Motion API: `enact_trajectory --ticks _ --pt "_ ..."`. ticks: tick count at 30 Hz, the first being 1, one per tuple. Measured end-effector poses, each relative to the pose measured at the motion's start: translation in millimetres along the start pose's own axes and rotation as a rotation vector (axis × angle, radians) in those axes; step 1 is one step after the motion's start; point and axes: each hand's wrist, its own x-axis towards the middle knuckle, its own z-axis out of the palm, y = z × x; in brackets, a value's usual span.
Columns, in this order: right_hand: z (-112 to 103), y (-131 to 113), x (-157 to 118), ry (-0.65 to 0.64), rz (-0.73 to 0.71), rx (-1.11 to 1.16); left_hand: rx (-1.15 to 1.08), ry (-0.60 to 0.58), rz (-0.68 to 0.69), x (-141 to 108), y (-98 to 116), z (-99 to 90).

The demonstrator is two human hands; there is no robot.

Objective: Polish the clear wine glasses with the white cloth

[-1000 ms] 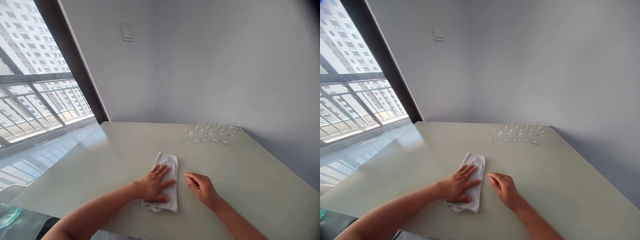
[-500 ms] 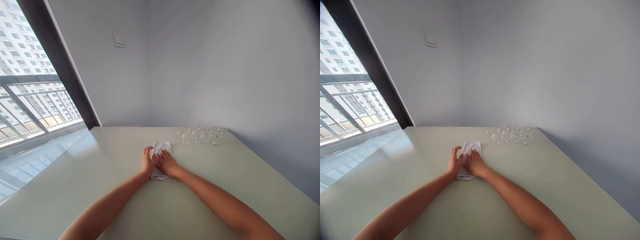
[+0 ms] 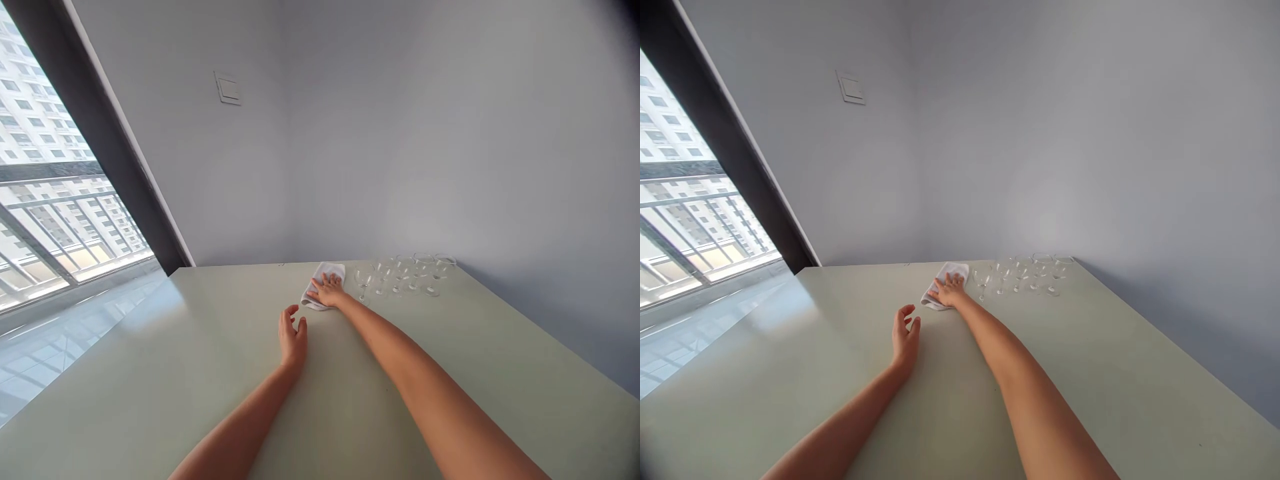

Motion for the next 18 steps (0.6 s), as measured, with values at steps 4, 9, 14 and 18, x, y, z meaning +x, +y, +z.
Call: enact_trajectory --ticks 4,9,14,18 --pt "20.7 -8.9 -53.9 -0.031 -0.366 -0.025 -0.040 0.025 0.019 1.4 -2.6 1.0" --pt "42.2 -6.9 -168.5 0.022 -0.754 0.034 -0.034 0.010 0.026 -0.5 0.4 -1.2" --pt "41.5 40.2 -239.3 -0.010 -0.709 0.074 -0.044 -0.008 0.001 -2.4 5.6 -2.8" --pt "35.9 121.7 -227.5 0.081 -0.413 0.009 -0.052 -0.016 -0.067 -2.8 10.3 -4.2"
